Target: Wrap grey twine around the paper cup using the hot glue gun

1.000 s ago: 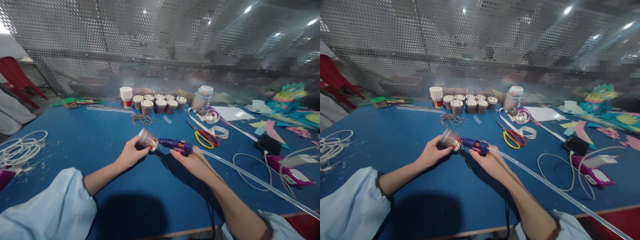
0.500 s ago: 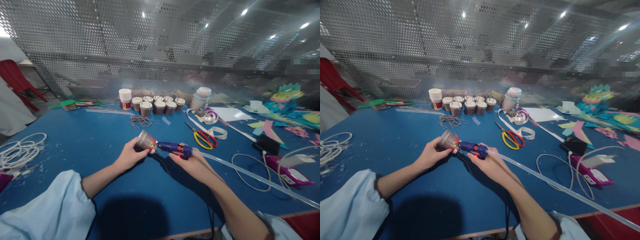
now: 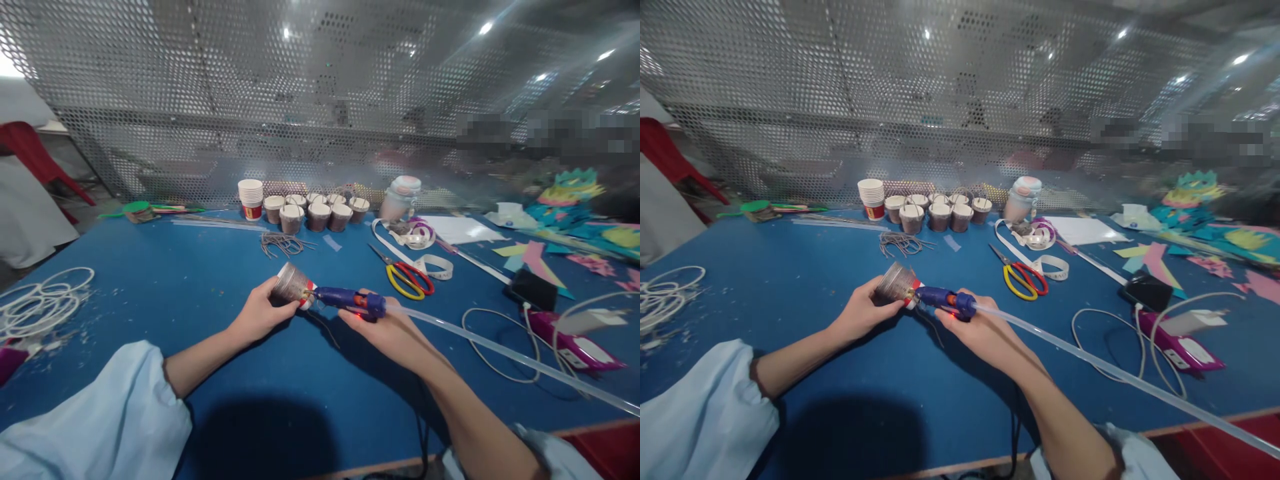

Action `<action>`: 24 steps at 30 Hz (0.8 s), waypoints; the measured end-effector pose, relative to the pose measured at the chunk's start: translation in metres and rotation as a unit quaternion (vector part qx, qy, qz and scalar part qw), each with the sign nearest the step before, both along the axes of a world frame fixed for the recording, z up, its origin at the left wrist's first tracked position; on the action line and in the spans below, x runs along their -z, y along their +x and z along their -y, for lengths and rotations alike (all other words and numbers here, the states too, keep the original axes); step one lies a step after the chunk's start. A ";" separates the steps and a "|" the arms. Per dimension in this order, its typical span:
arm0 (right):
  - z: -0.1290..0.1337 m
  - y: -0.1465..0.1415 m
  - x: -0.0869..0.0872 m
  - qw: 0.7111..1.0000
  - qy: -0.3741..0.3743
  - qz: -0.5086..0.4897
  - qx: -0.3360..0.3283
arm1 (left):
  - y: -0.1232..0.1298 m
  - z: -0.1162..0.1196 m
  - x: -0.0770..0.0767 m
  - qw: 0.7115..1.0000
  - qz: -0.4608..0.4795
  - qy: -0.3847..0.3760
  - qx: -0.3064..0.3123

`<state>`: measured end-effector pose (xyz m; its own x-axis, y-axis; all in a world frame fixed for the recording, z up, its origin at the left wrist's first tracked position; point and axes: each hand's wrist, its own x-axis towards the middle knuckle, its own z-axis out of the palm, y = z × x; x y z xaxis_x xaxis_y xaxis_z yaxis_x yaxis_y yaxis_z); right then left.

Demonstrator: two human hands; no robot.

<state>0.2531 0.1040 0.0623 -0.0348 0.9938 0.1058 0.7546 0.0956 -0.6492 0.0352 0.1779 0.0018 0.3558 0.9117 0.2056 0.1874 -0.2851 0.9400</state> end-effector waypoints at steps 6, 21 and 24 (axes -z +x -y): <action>-0.003 0.003 0.002 1.000 0.011 -0.014 0.012 | -0.001 0.000 0.002 1.000 0.022 0.001 0.018; 0.004 0.000 -0.005 0.999 -0.029 -0.035 -0.022 | -0.001 0.002 -0.002 1.000 -0.005 0.008 0.010; 0.004 -0.001 -0.004 0.998 -0.041 -0.036 -0.023 | -0.001 0.000 -0.001 1.000 -0.010 0.013 0.008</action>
<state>0.2519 0.0997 0.0662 -0.0757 0.9967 0.0277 0.7019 0.0730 -0.7085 0.0341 0.1775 0.0024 0.3752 0.9000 0.2220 0.2012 -0.3129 0.9282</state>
